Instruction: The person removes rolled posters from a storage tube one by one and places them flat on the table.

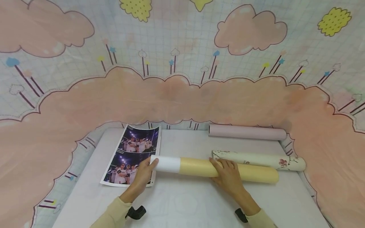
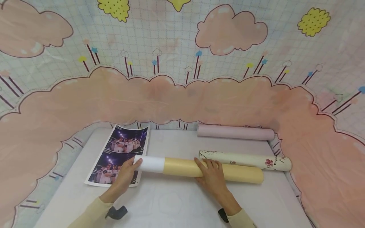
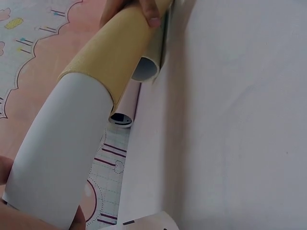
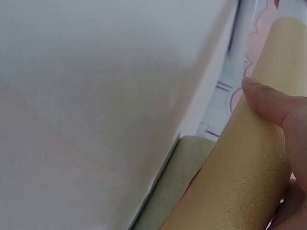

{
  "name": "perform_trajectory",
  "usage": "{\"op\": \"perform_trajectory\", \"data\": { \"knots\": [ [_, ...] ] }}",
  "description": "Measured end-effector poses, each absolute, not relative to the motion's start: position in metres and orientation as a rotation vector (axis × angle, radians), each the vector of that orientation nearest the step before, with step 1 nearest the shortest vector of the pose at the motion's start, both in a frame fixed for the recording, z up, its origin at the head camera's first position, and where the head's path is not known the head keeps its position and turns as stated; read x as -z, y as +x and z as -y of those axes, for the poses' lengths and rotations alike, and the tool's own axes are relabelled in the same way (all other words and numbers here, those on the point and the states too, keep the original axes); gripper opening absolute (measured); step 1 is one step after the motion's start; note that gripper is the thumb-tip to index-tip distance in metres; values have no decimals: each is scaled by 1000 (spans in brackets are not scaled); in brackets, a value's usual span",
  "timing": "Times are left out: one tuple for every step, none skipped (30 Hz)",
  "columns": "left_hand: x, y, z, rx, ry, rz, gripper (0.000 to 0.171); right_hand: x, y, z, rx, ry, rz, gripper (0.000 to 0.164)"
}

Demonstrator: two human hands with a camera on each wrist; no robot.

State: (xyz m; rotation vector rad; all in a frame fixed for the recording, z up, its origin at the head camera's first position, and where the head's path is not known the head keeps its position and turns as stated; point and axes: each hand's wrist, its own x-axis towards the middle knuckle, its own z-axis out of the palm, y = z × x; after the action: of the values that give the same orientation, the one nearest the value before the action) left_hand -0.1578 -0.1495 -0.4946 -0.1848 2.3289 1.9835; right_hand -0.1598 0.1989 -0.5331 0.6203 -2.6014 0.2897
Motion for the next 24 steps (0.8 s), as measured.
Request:
{"op": "perform_trajectory", "data": {
  "knots": [
    [495, -157, 151, -1979, -186, -2340, 40, 533, -160, -199, -296, 621, 2609, 87],
    [495, -157, 152, -1986, -182, -2343, 39, 532, -159, -200, -292, 622, 2615, 87],
    [495, -157, 153, -1991, -177, -2351, 39, 532, -159, -201, -287, 621, 2618, 87],
    [495, -158, 154, -1995, -172, -2355, 39, 532, -159, -201, -285, 617, 2623, 87],
    [495, -158, 155, -1993, -165, -2363, 40, 531, -159, -202, -286, 614, 2625, 86],
    [496, -158, 156, -1992, -163, -2372, 39, 531, -159, -203, -288, 611, 2625, 86],
    [496, -158, 157, -1985, -158, -2381, 40, 530, -159, -204, -287, 608, 2625, 86],
    [497, -159, 158, -1975, -160, -2391, 40, 530, -159, -205, -288, 604, 2625, 85],
    [497, -159, 159, -1964, -163, -2404, 41, 530, -159, -206, -288, 600, 2625, 85],
    [498, -159, 161, -1958, -168, -2404, 41, 529, -159, -207, -290, 598, 2624, 85],
    [498, -158, 162, -1951, -174, -2404, 41, 529, -159, -208, -290, 598, 2622, 84],
    [498, -158, 164, -1946, -179, -2407, 42, 529, -159, -208, -286, 598, 2622, 84],
    [499, -159, 166, -1939, -185, -2410, 42, 529, -159, -209, -282, 598, 2621, 85],
    [499, -159, 168, -1938, -190, -2410, 42, 529, -159, -209, -281, 599, 2620, 85],
    [499, -159, 170, -1942, -191, -2405, 43, 529, -159, -210, -278, 599, 2620, 85],
    [498, -159, 172, -1944, -198, -2398, 43, 529, -160, -210, -277, 600, 2620, 86],
    [498, -159, 174, -1936, -207, -2403, 43, 529, -160, -211, -276, 601, 2621, 87],
    [497, -159, 176, -1933, -214, -2409, 43, 529, -160, -211, -275, 602, 2620, 87],
    [496, -159, 178, -1929, -222, -2409, 44, 529, -161, -211, -276, 603, 2621, 88],
    [495, -158, 179, -1928, -226, -2406, 44, 529, -161, -212, -279, 603, 2621, 88],
    [494, -158, 180, -1926, -230, -2405, 44, 530, -161, -212, -282, 602, 2621, 88],
    [493, -158, 180, -1925, -239, -2403, 45, 530, -161, -212, -285, 600, 2621, 88],
    [492, -158, 180, -1925, -243, -2400, 44, 530, -162, -212, -288, 598, 2621, 88],
    [491, -158, 180, -1932, -246, -2392, 44, 530, -162, -212, -290, 597, 2621, 88]
  ]
}}
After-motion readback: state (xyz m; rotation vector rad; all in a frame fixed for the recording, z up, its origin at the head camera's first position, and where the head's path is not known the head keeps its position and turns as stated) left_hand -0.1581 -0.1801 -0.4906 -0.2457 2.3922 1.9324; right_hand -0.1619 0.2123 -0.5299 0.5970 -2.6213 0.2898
